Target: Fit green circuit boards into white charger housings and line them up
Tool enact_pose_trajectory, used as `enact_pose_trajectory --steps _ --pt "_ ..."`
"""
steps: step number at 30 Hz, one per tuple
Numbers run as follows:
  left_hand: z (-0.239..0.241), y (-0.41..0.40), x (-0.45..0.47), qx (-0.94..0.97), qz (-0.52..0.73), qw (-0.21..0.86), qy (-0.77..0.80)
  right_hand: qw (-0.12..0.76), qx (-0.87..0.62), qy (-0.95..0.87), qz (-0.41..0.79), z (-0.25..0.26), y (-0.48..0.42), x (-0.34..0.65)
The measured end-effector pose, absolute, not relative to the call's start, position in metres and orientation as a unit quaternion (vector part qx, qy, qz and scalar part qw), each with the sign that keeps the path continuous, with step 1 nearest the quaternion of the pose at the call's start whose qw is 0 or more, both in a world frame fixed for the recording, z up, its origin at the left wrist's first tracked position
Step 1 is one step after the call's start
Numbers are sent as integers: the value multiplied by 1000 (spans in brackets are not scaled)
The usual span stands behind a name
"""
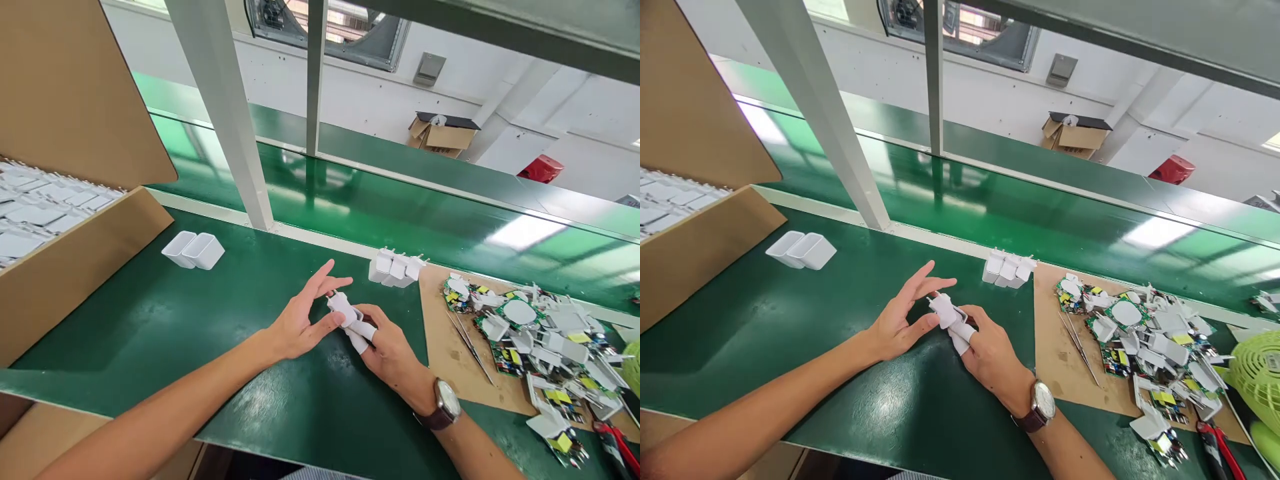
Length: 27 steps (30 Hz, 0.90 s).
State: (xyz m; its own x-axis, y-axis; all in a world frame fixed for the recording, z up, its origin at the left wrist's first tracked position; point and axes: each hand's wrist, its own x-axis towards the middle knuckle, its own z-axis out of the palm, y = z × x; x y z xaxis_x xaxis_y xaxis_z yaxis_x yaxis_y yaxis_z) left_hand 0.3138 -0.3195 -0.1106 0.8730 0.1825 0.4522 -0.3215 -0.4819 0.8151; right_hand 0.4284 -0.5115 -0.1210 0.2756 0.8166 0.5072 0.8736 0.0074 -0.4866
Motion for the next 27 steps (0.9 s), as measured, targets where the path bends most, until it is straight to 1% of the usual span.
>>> enact_pose_trajectory --steps 3,7,13,16,18,20,22,24,25,27 --pt "-112 -322 316 822 277 497 3 364 -712 -600 -21 -122 -510 429" --pt "-117 -321 316 800 260 539 47 336 -738 -585 -14 -122 -508 427" --pt "-121 -319 316 783 236 573 56 381 -725 -573 19 -122 -507 426" --pt "-119 -319 316 785 236 570 53 342 -751 -563 42 -121 -506 426" --pt "-119 -319 317 787 238 566 54 333 -756 -559 66 -121 -507 427" --pt "-118 -319 317 788 239 564 56 362 -744 -553 93 -121 -509 428" --pt "-119 -319 317 789 239 563 57 422 -722 -538 106 -122 -513 430" --pt "-120 -318 317 791 238 562 55 479 -705 -515 94 -124 -517 431" --pt "-120 -318 317 792 236 561 54 496 -701 -507 82 -125 -518 431" --pt "-121 -318 316 793 232 560 57 497 -701 -509 52 -124 -519 430"
